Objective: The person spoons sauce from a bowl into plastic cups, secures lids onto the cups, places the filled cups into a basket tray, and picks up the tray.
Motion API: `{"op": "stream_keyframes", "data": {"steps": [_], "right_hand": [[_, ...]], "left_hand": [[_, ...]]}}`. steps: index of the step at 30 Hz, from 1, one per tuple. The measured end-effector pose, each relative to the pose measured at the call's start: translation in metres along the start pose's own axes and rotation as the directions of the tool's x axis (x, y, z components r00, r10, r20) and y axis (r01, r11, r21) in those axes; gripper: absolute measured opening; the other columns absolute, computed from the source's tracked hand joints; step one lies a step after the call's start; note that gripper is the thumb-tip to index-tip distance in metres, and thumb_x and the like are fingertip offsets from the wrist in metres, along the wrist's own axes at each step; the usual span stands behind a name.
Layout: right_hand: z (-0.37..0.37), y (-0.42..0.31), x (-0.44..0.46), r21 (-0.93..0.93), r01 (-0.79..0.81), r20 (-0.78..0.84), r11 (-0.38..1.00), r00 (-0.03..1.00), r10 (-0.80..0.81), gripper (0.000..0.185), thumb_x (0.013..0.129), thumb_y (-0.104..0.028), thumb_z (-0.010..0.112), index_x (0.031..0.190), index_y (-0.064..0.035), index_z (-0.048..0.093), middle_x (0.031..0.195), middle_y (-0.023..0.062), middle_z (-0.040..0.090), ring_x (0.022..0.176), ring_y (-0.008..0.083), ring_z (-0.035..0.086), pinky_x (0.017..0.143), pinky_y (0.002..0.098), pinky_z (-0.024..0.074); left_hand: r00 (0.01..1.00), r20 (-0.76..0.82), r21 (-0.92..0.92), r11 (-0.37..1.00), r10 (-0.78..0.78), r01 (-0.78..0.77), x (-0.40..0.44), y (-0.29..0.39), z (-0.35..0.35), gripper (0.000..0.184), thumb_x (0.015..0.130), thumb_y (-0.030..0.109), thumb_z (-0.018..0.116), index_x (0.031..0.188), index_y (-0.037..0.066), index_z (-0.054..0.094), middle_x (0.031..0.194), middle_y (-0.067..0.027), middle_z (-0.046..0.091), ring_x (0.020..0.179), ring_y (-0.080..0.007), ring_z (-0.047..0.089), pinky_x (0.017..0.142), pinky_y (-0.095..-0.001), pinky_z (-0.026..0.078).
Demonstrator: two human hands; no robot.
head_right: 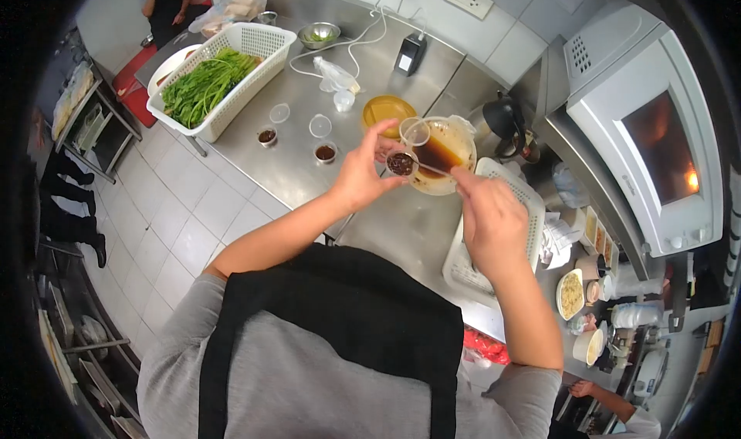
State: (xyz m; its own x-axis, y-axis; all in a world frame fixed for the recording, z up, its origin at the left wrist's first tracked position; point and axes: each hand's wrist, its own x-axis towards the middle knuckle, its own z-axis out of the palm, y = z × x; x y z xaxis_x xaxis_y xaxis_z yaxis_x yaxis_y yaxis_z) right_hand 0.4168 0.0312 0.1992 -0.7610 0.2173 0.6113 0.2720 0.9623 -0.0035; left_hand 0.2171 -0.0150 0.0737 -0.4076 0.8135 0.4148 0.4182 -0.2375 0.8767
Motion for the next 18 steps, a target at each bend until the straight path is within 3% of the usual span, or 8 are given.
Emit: {"op": "stream_keyframes", "data": {"steps": [7, 10, 13, 16, 17, 18], "right_hand": [[-0.002, 0.002, -0.001, 0.042, 0.109, -0.089, 0.993, 0.99, -0.105, 0.027, 0.072, 0.01, 0.063, 0.098, 0.0005, 0.063, 0.087, 0.0119, 0.066, 0.074, 0.0277, 0.063, 0.064, 0.0346, 0.0507], [0.0, 0.001, -0.005, 0.052, 0.105, -0.101, 0.993, 0.99, -0.1, 0.027, 0.073, 0.01, 0.063, 0.097, -0.0002, 0.063, 0.087, 0.0122, 0.066, 0.074, 0.0292, 0.063, 0.065, 0.0348, 0.0508], [0.006, 0.004, -0.014, 0.011, 0.014, -0.159, 1.0, 0.987, -0.012, 0.019, 0.079, 0.007, 0.064, 0.096, -0.0004, 0.063, 0.084, 0.0114, 0.066, 0.07, 0.0249, 0.064, 0.064, 0.0314, 0.0513], [0.011, 0.009, -0.023, 0.28, -0.37, -0.161, 0.886, 0.891, 0.424, 0.01, 0.087, 0.0, 0.062, 0.097, 0.0001, 0.063, 0.08, 0.009, 0.067, 0.068, 0.0156, 0.064, 0.063, 0.0272, 0.0513], [0.012, 0.016, -0.026, 0.408, -0.445, -0.134, 0.797, 0.835, 0.534, 0.01, 0.092, -0.005, 0.058, 0.1, -0.0001, 0.062, 0.077, 0.0049, 0.066, 0.065, 0.0067, 0.06, 0.059, 0.0221, 0.0489], [0.011, 0.021, -0.028, 0.495, -0.486, -0.104, 0.72, 0.789, 0.605, 0.01, 0.092, -0.006, 0.058, 0.1, -0.0005, 0.062, 0.077, 0.0043, 0.065, 0.064, 0.0059, 0.058, 0.058, 0.0212, 0.0478]], "left_hand": [[1.0, 0.0, 0.03, 0.999, -0.026, 0.026, 0.004, 0.002, -0.006, 0.094, 0.063, 0.006, 0.083, 0.139, 0.013, 0.029, 0.107, -0.0086, 0.066, 0.095, -0.0231, 0.064, 0.083, -0.0333, 0.05], [0.999, 0.02, 0.065, 0.997, -0.033, 0.032, 0.004, 0.001, -0.007, 0.094, 0.063, 0.007, 0.083, 0.139, 0.012, 0.029, 0.107, -0.0087, 0.066, 0.095, -0.0235, 0.064, 0.084, -0.0341, 0.05], [0.999, 0.026, 0.057, 0.998, -0.029, 0.028, 0.003, 0.0, -0.007, 0.094, 0.064, 0.008, 0.083, 0.139, 0.012, 0.028, 0.107, -0.0094, 0.066, 0.095, -0.0237, 0.064, 0.085, -0.0343, 0.05], [0.999, 0.028, 0.0, 1.0, -0.018, 0.018, 0.002, -0.003, -0.006, 0.095, 0.063, 0.009, 0.084, 0.14, 0.012, 0.028, 0.108, -0.0115, 0.065, 0.095, -0.0245, 0.064, 0.087, -0.0343, 0.05], [0.999, 0.029, 0.008, 0.999, -0.032, 0.031, 0.001, -0.003, -0.006, 0.095, 0.063, 0.009, 0.084, 0.14, 0.012, 0.028, 0.108, -0.0119, 0.065, 0.095, -0.0244, 0.064, 0.087, -0.0344, 0.05], [0.999, 0.031, 0.015, 0.999, -0.045, 0.045, 0.0, -0.002, -0.006, 0.095, 0.063, 0.009, 0.084, 0.14, 0.012, 0.028, 0.108, -0.0123, 0.065, 0.095, -0.0243, 0.063, 0.088, -0.0345, 0.05]]}}
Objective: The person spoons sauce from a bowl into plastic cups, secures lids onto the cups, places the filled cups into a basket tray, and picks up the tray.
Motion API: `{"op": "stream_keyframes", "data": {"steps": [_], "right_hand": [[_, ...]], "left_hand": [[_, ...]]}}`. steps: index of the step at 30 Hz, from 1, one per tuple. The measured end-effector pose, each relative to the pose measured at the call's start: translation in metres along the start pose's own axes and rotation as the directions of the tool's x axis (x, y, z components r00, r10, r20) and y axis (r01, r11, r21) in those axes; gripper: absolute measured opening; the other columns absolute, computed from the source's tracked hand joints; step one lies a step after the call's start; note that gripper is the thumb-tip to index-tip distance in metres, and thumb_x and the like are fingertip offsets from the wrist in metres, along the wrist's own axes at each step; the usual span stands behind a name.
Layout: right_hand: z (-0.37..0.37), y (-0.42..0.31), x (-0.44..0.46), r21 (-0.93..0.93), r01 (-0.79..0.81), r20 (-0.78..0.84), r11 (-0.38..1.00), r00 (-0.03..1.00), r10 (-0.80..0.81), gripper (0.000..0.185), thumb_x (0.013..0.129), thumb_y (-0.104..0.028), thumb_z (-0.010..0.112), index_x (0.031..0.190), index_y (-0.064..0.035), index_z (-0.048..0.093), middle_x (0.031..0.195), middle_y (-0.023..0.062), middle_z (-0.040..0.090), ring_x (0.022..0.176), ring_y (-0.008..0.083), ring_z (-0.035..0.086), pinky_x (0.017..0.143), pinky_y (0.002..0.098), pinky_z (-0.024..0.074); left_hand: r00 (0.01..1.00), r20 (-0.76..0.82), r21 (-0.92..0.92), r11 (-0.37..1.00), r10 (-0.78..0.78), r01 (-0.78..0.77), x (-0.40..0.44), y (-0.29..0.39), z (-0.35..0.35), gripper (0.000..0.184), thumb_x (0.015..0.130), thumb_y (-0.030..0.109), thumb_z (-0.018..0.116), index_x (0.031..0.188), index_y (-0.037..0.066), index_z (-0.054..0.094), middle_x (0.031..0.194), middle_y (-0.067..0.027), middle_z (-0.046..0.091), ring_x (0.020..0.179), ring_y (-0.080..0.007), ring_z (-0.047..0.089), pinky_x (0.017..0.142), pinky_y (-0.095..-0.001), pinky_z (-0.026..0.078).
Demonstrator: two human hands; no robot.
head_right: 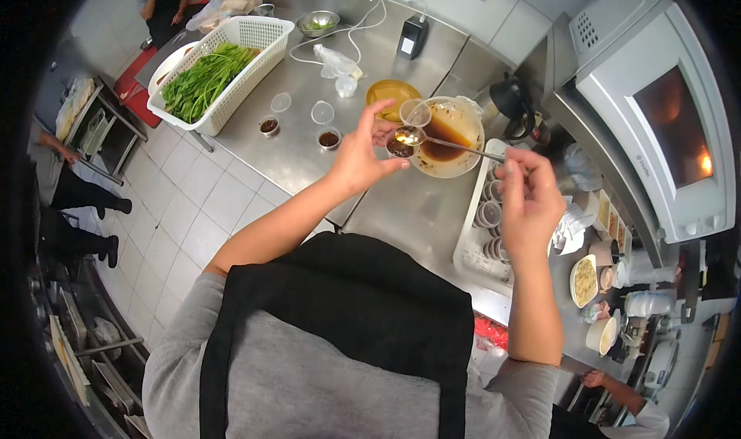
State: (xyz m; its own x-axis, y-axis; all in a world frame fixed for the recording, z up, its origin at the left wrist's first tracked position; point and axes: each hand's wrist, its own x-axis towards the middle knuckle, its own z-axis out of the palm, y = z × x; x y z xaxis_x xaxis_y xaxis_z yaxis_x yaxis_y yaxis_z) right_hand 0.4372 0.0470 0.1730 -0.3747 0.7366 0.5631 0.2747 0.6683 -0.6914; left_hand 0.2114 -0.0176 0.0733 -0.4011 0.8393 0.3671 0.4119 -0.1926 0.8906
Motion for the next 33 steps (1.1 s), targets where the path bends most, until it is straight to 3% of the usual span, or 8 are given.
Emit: {"op": "stream_keyframes", "data": {"steps": [3, 6, 8, 11, 17, 23, 26, 33], "right_hand": [[-0.011, 0.014, 0.004, 0.193, -0.175, -0.027, 0.966, 0.983, 0.184, 0.013, 0.094, -0.009, 0.058, 0.104, -0.0019, 0.061, 0.077, 0.0026, 0.064, 0.061, 0.0029, 0.053, 0.056, 0.0169, 0.0431], [-0.012, 0.03, 0.0, 0.086, -0.199, -0.065, 0.976, 0.977, 0.205, 0.013, 0.093, -0.01, 0.058, 0.103, -0.0015, 0.061, 0.078, 0.0019, 0.064, 0.064, 0.0037, 0.056, 0.058, 0.0185, 0.0452], [-0.005, 0.044, 0.001, -0.203, -0.045, -0.063, 0.978, 0.997, 0.033, 0.011, 0.091, -0.009, 0.06, 0.1, -0.003, 0.062, 0.08, 0.008, 0.067, 0.067, 0.0152, 0.064, 0.06, 0.0268, 0.05], [0.016, 0.052, 0.01, -0.487, 0.313, 0.095, 0.815, 0.947, -0.307, 0.009, 0.086, -0.008, 0.062, 0.094, -0.0051, 0.061, 0.083, 0.0159, 0.066, 0.071, 0.0311, 0.065, 0.062, 0.0372, 0.052], [0.047, 0.081, 0.032, -0.585, 0.607, 0.408, 0.539, 0.794, -0.452, 0.01, 0.08, -0.008, 0.061, 0.088, -0.0054, 0.055, 0.074, 0.012, 0.062, 0.066, 0.0315, 0.063, 0.06, 0.0404, 0.0512], [0.065, 0.093, 0.024, -0.683, 0.518, 0.504, 0.515, 0.845, -0.181, 0.009, 0.079, -0.008, 0.059, 0.085, -0.0049, 0.053, 0.076, 0.0137, 0.062, 0.072, 0.0316, 0.064, 0.064, 0.0414, 0.0526], [0.07, 0.09, 0.015, -0.649, 0.505, 0.462, 0.57, 0.856, -0.232, 0.009, 0.081, -0.01, 0.06, 0.082, -0.005, 0.053, 0.076, 0.0146, 0.062, 0.072, 0.0334, 0.064, 0.066, 0.0427, 0.0523], [0.078, 0.078, -0.009, -0.515, 0.255, 0.288, 0.819, 0.951, -0.115, 0.012, 0.084, -0.013, 0.06, 0.088, -0.002, 0.063, 0.082, 0.0186, 0.063, 0.076, 0.0382, 0.062, 0.068, 0.046, 0.0498]], "left_hand": [[1.0, -0.01, -0.019, 1.0, -0.015, 0.015, -0.003, -0.009, 0.002, 0.096, 0.063, 0.009, 0.084, 0.14, 0.013, 0.028, 0.109, -0.0123, 0.065, 0.097, -0.0236, 0.063, 0.088, -0.0346, 0.05], [0.998, -0.056, -0.035, 0.999, -0.015, 0.013, -0.01, -0.026, -0.002, 0.095, 0.063, 0.009, 0.084, 0.14, 0.013, 0.029, 0.109, -0.0114, 0.065, 0.098, -0.0225, 0.062, 0.088, -0.0345, 0.05], [0.997, -0.075, -0.025, 1.0, -0.02, 0.018, -0.019, -0.035, -0.004, 0.094, 0.063, 0.008, 0.084, 0.14, 0.013, 0.03, 0.11, -0.0112, 0.065, 0.099, -0.0221, 0.062, 0.088, -0.0344, 0.05], [0.996, -0.085, 0.018, 0.999, -0.035, 0.037, -0.043, -0.054, -0.012, 0.094, 0.063, 0.008, 0.084, 0.14, 0.013, 0.031, 0.11, -0.0118, 0.064, 0.098, -0.0234, 0.062, 0.088, -0.0351, 0.05], [0.996, -0.064, 0.11, 0.992, -0.063, 0.07, -0.086, -0.097, -0.025, 0.09, 0.065, 0.008, 0.082, 0.14, 0.014, 0.033, 0.114, -0.0115, 0.062, 0.104, -0.0269, 0.061, 0.09, -0.0371, 0.049], [0.999, -0.042, 0.081, 0.996, -0.031, 0.035, -0.093, -0.117, -0.024, 0.088, 0.067, 0.011, 0.081, 0.141, 0.014, 0.033, 0.117, -0.0132, 0.06, 0.107, -0.0277, 0.06, 0.092, -0.0371, 0.049], [1.0, -0.003, 0.08, 0.996, -0.026, 0.026, -0.094, -0.115, -0.027, 0.087, 0.067, 0.012, 0.081, 0.14, 0.014, 0.034, 0.116, -0.0135, 0.06, 0.107, -0.0279, 0.059, 0.092, -0.037, 0.048], [1.0, -0.027, 0.101, 0.995, -0.001, 0.004, -0.091, -0.118, -0.028, 0.088, 0.067, 0.014, 0.082, 0.141, 0.013, 0.034, 0.117, -0.0128, 0.061, 0.104, -0.0265, 0.06, 0.091, -0.0366, 0.049]]}}
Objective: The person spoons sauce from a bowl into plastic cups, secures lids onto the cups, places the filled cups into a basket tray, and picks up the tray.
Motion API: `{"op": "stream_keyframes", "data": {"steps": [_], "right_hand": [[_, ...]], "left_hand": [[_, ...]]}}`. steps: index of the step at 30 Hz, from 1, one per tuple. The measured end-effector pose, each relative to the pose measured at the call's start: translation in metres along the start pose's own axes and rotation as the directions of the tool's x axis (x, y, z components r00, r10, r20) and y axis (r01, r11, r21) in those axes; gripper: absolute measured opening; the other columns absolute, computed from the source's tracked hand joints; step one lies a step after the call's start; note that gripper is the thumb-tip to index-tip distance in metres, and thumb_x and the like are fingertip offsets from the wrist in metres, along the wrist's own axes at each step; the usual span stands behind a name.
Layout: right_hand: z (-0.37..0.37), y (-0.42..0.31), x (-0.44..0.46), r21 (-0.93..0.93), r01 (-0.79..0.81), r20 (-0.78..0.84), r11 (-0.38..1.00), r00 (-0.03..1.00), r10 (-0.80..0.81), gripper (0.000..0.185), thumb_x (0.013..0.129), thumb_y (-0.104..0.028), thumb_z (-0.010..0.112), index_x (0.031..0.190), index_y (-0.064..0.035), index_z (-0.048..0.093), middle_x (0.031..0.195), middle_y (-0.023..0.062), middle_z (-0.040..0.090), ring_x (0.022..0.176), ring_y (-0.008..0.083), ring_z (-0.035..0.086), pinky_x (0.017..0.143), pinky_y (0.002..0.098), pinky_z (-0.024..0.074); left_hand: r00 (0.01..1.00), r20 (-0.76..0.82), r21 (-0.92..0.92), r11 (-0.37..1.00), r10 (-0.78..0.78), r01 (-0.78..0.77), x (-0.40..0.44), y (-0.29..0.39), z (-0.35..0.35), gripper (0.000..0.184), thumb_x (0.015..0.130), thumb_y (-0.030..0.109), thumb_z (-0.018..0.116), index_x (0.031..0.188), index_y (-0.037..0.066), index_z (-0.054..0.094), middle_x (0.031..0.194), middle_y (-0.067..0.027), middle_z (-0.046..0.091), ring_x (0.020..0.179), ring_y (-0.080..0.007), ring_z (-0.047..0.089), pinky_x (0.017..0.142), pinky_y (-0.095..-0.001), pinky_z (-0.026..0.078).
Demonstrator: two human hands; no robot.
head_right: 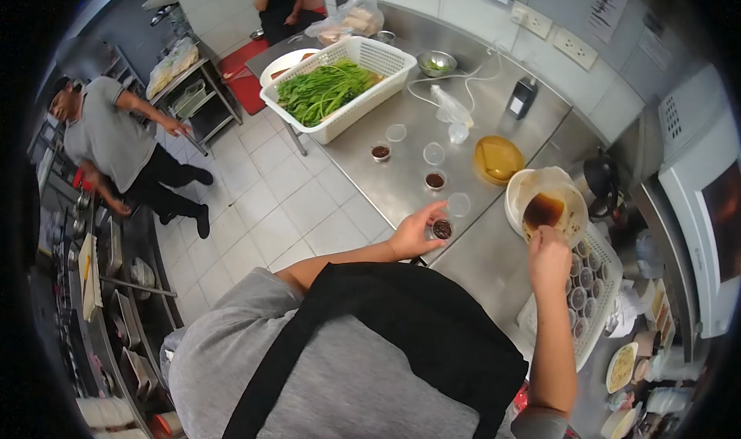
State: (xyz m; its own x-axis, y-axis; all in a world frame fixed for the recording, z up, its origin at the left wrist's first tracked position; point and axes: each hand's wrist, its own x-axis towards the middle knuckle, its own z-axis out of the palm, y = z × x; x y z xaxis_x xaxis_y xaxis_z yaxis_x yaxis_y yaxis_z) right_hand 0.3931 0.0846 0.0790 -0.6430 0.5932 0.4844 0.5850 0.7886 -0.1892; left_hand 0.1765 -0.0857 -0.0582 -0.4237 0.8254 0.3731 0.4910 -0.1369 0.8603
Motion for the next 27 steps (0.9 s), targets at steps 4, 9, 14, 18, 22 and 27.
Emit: {"op": "stream_keyframes", "data": {"steps": [4, 9, 14, 18, 22, 27], "right_hand": [[0.005, 0.003, -0.014, 0.088, -0.069, -0.031, 0.994, 0.997, 0.072, 0.011, 0.083, -0.01, 0.06, 0.089, -0.0026, 0.066, 0.083, 0.0201, 0.063, 0.076, 0.0384, 0.062, 0.068, 0.0456, 0.0498], [0.005, 0.002, -0.027, 0.193, -0.116, -0.036, 0.974, 0.991, 0.125, 0.01, 0.082, -0.008, 0.06, 0.088, -0.0011, 0.064, 0.085, 0.02, 0.063, 0.078, 0.0385, 0.062, 0.071, 0.0442, 0.0506], [0.019, 0.007, -0.035, 0.263, -0.127, -0.059, 0.956, 0.987, 0.148, 0.014, 0.082, -0.004, 0.062, 0.095, 0.0001, 0.067, 0.086, 0.0174, 0.064, 0.071, 0.0297, 0.064, 0.067, 0.0358, 0.0516], [0.024, 0.0, -0.036, 0.347, -0.22, -0.011, 0.912, 0.971, 0.238, 0.015, 0.084, -0.005, 0.063, 0.097, 0.0, 0.067, 0.088, 0.0161, 0.065, 0.073, 0.0257, 0.066, 0.069, 0.0335, 0.0525], [0.026, -0.002, -0.032, 0.398, -0.299, 0.029, 0.867, 0.949, 0.314, 0.017, 0.085, -0.007, 0.064, 0.099, -0.0002, 0.067, 0.088, 0.0139, 0.067, 0.074, 0.0219, 0.067, 0.071, 0.0308, 0.0531], [0.029, -0.006, -0.028, 0.5, -0.387, 0.071, 0.775, 0.91, 0.408, 0.017, 0.082, -0.01, 0.064, 0.096, -0.0007, 0.069, 0.086, 0.0173, 0.068, 0.074, 0.027, 0.067, 0.071, 0.0348, 0.0521]], "left_hand": [[0.997, 0.011, 0.006, 0.997, -0.075, 0.075, 0.0, -0.005, 0.004, 0.088, 0.064, 0.012, 0.082, 0.14, 0.014, 0.036, 0.113, -0.0126, 0.063, 0.098, -0.0286, 0.063, 0.088, -0.0375, 0.051], [0.999, 0.008, 0.031, 0.999, -0.037, 0.037, 0.0, -0.002, 0.007, 0.088, 0.066, 0.013, 0.083, 0.139, 0.009, 0.034, 0.112, -0.0132, 0.063, 0.1, -0.0249, 0.063, 0.089, -0.0348, 0.051], [1.0, 0.011, 0.026, 0.999, -0.028, 0.028, 0.001, -0.001, 0.006, 0.091, 0.067, 0.012, 0.084, 0.14, 0.007, 0.029, 0.117, -0.0144, 0.061, 0.105, -0.024, 0.062, 0.094, -0.0357, 0.049], [0.999, 0.009, 0.014, 0.999, -0.032, 0.032, 0.001, 0.0, 0.006, 0.091, 0.067, 0.011, 0.084, 0.14, 0.007, 0.03, 0.117, -0.0141, 0.061, 0.105, -0.024, 0.062, 0.095, -0.0357, 0.049], [1.0, 0.0, 0.028, 0.999, -0.025, 0.025, 0.001, 0.002, 0.006, 0.09, 0.067, 0.01, 0.083, 0.14, 0.007, 0.03, 0.117, -0.0142, 0.061, 0.105, -0.0239, 0.062, 0.095, -0.0356, 0.049], [1.0, -0.024, -0.004, 1.0, 0.006, -0.006, 0.0, -0.004, 0.008, 0.089, 0.066, 0.009, 0.083, 0.139, 0.009, 0.033, 0.114, -0.0131, 0.062, 0.101, -0.0238, 0.063, 0.088, -0.0343, 0.051]]}}
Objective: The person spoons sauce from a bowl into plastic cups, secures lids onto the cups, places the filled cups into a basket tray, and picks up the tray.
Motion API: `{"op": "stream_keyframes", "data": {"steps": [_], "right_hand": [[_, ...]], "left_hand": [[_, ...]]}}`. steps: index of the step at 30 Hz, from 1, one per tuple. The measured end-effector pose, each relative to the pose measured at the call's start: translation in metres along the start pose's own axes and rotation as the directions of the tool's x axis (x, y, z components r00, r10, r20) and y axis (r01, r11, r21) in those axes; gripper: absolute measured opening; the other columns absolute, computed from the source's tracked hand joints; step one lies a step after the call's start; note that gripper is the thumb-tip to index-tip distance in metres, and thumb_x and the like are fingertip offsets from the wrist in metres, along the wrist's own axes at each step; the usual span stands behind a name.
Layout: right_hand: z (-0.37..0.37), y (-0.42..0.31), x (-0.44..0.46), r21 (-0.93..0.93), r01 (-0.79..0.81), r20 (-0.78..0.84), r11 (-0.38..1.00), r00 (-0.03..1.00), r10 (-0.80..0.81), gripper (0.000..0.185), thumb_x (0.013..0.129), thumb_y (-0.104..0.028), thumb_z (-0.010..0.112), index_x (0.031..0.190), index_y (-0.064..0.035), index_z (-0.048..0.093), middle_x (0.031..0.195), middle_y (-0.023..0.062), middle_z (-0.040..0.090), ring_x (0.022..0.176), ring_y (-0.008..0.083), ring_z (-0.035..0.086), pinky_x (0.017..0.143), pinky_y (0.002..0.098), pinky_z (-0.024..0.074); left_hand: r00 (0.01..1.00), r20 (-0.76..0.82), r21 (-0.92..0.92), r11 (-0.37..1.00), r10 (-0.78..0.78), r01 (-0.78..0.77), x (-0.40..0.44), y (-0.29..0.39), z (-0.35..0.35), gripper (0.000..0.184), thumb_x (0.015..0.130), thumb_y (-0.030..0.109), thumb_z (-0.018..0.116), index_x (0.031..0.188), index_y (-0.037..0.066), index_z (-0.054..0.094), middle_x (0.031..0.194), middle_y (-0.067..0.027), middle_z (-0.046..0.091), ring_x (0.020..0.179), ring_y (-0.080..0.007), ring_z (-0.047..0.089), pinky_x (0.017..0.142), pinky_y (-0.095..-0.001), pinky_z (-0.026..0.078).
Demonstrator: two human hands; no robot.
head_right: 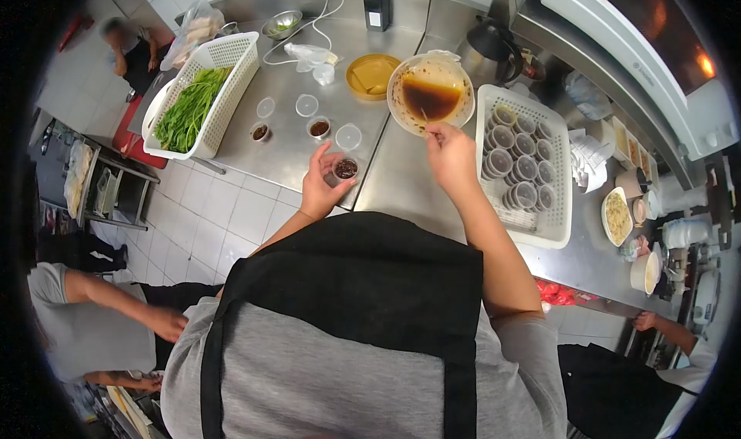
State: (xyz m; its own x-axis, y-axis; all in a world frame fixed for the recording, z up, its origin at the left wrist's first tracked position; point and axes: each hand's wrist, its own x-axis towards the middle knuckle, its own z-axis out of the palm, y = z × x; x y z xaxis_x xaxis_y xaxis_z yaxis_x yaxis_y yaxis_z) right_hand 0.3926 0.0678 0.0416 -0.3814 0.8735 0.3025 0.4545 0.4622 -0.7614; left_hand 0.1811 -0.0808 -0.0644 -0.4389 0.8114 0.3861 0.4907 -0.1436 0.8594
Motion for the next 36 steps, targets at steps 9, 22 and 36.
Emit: {"op": "stream_keyframes", "data": {"steps": [9, 22, 36], "right_hand": [[0.008, 0.005, 0.014, 0.208, -0.231, 0.061, 0.95, 0.973, 0.224, 0.022, 0.086, -0.01, 0.063, 0.103, 0.0027, 0.067, 0.083, 0.0053, 0.068, 0.061, 0.007, 0.057, 0.053, 0.0209, 0.0464], [0.009, -0.012, 0.019, 0.451, -0.325, 0.076, 0.831, 0.942, 0.327, 0.021, 0.088, -0.007, 0.059, 0.105, 0.0037, 0.064, 0.086, 0.0078, 0.068, 0.053, 0.0073, 0.053, 0.046, 0.0196, 0.0385], [0.009, -0.018, 0.021, 0.632, -0.388, 0.149, 0.671, 0.91, 0.386, 0.022, 0.089, -0.01, 0.061, 0.107, 0.002, 0.062, 0.087, 0.0072, 0.067, 0.054, 0.0095, 0.056, 0.043, 0.0187, 0.0368]], "left_hand": [[0.999, 0.031, 0.011, 1.0, -0.013, 0.013, 0.0, 0.002, -0.002, 0.09, 0.068, 0.009, 0.083, 0.14, 0.007, 0.03, 0.116, -0.0145, 0.061, 0.105, -0.0232, 0.062, 0.094, -0.0354, 0.049], [0.999, 0.034, 0.032, 0.999, -0.014, 0.013, 0.001, 0.002, -0.002, 0.089, 0.067, 0.008, 0.082, 0.139, 0.008, 0.03, 0.117, -0.0153, 0.061, 0.107, -0.0245, 0.062, 0.093, -0.0354, 0.05], [0.999, 0.032, 0.019, 1.0, -0.025, 0.025, 0.0, 0.003, -0.003, 0.089, 0.067, 0.008, 0.083, 0.139, 0.008, 0.03, 0.118, -0.0154, 0.06, 0.109, -0.025, 0.061, 0.095, -0.0357, 0.049]]}}
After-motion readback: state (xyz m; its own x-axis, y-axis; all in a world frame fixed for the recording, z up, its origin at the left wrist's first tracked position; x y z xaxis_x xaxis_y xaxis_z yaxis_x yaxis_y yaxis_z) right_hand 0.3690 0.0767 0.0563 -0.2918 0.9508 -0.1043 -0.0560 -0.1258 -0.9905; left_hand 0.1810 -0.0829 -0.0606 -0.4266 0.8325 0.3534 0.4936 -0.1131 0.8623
